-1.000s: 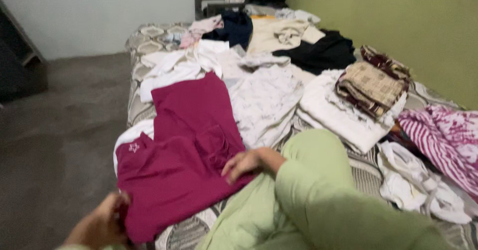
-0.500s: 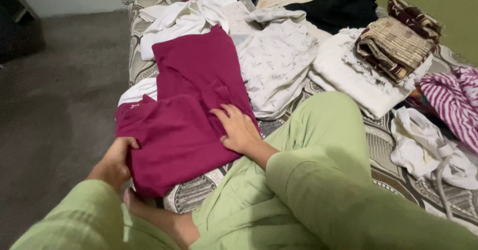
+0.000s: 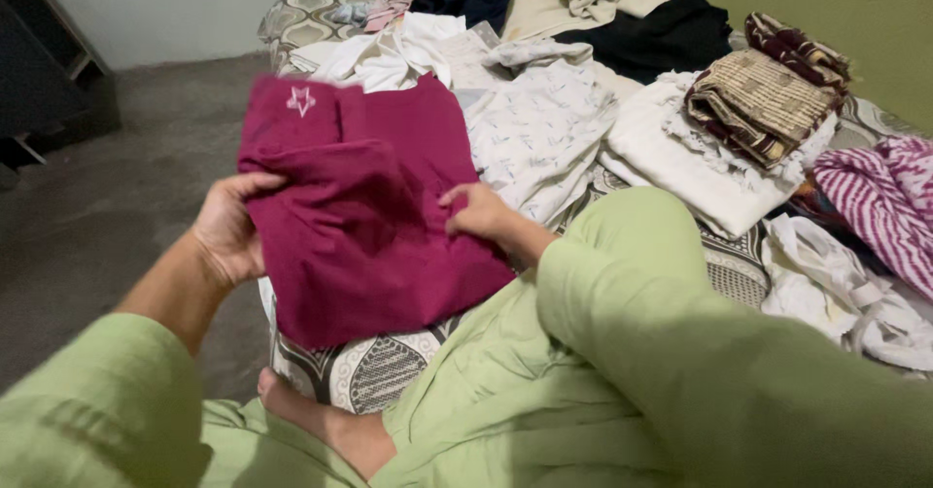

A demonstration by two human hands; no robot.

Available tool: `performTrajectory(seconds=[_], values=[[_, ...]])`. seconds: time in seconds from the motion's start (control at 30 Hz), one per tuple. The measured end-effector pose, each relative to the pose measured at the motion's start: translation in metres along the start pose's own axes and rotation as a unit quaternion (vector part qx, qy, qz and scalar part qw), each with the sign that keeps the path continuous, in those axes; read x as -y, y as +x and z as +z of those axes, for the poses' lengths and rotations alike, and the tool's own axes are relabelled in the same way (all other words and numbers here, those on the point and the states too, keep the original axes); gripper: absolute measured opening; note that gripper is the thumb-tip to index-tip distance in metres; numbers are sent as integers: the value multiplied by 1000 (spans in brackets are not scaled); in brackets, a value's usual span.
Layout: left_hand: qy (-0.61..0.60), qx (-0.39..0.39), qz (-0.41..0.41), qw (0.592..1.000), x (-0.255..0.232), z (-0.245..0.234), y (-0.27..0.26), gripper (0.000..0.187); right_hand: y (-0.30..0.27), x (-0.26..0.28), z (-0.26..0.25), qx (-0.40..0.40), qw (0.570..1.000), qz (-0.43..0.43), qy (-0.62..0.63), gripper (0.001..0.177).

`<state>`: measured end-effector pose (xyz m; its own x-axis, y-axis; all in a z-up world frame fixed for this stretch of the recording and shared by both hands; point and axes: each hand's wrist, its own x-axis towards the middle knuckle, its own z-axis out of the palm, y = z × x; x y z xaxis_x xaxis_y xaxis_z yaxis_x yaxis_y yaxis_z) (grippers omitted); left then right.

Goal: The person folds a white shirt, a dark blue garment, and a maroon shirt by hand on a bed, then places the folded items into a wardrobe shelf.

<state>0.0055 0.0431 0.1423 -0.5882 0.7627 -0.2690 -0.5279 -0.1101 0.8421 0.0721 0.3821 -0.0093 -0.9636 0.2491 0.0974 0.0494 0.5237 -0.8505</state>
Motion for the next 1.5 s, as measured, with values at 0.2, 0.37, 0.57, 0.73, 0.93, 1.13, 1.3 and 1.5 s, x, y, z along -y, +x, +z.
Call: performTrajectory(seconds=[0.2,0.37,0.57,0.73,0.93,1.13,1.3,1.5], values=[[241,101,-225,939,26,57,-51,53,-31,60,-66,50,952,-44,298,66],[360,606,-325,631,104,148,-83,56,-84,91,-79,374,927,-23,-3,96],[402,274,-49,872,108,161,-18,26,-88,62,-94,490,866,-5,101,57],[376,-419,192,804,192,121,22,28,-82,77,-116,382,921,-70,35,34],[560,-244,139,780,262,151,-21,60,-28,127,-37,249,878,-396,-103,29],[696,-72,76,710,250,172,-113,72,-124,116,82,181,896,-196,-356,86],[802,63,42,593,220,181,-139,99,-124,80,83,164,912,-242,-288,112],[807,184,45,560,197,176,-139,112,-87,60,34,76,932,-330,-134,41]])
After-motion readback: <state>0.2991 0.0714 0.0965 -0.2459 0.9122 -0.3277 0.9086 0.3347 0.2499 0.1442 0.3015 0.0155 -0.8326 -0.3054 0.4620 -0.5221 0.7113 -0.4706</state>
